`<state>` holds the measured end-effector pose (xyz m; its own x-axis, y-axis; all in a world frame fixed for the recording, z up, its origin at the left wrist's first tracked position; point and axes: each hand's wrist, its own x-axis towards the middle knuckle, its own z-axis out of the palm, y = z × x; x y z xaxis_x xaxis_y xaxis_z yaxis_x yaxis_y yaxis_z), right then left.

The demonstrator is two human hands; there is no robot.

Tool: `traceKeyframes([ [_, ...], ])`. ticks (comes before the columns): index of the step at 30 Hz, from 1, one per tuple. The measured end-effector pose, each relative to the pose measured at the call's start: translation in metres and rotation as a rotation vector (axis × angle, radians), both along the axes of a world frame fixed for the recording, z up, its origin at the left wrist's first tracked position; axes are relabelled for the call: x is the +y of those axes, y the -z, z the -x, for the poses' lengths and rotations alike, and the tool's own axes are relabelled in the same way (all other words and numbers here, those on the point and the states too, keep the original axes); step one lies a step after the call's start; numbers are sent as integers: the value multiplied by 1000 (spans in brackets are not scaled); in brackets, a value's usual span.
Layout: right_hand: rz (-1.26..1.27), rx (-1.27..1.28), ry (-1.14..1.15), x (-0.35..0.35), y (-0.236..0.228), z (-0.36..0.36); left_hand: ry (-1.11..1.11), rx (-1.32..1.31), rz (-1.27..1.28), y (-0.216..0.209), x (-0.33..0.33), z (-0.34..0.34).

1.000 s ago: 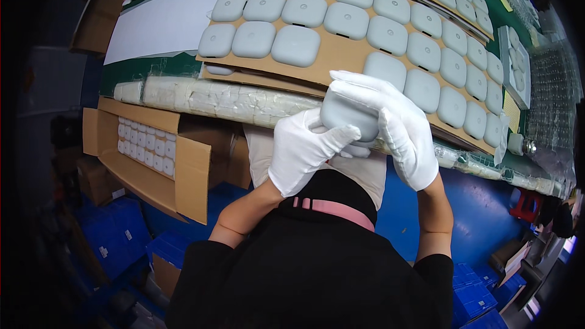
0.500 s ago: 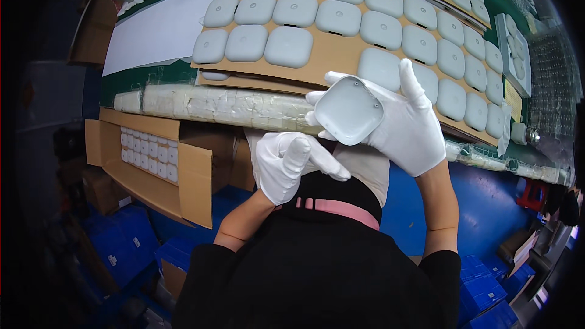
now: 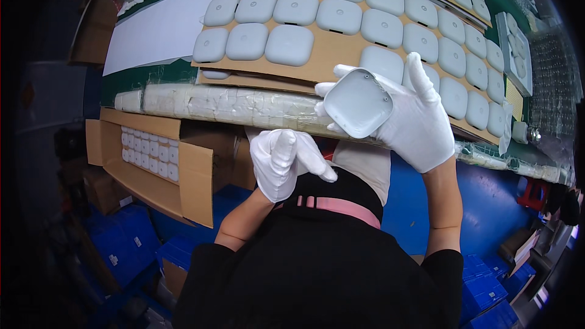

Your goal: Inspecting small square white electronic devices at a quality control station by picking them up and rotating them.

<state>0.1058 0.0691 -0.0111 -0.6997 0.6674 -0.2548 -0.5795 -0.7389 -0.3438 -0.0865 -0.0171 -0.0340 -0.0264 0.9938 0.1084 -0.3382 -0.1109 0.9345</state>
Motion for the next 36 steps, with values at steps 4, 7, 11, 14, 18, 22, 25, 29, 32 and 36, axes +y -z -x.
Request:
traceKeyframes([
  [4,15,6,1,0,-3,3,40,-19,-28,2,-1,4],
  [7,-153,-124,23,-2,-3,2,36,75,107,5,-1,6],
  [11,-390,-376,25,-14,-11,11,20,74,260,-12,8,-1],
  [14,-1008,-781,54,-29,-12,22,21,36,368,-21,14,-4],
  [18,-1556,-1026,128,-33,6,32,51,214,434,-18,14,9],
  [22,-1677,-1064,112,-33,-4,39,37,90,485,-17,9,13],
  [25,-1730,-1095,117,-28,-11,42,22,66,474,-19,10,16],
  [29,-1757,-1241,182,-18,-17,41,-9,117,397,-21,12,21],
  [32,-1743,-1352,206,-8,-15,37,-13,46,423,-18,22,26],
  [36,-1741,-1382,191,5,-17,39,-32,18,406,-19,33,29],
])
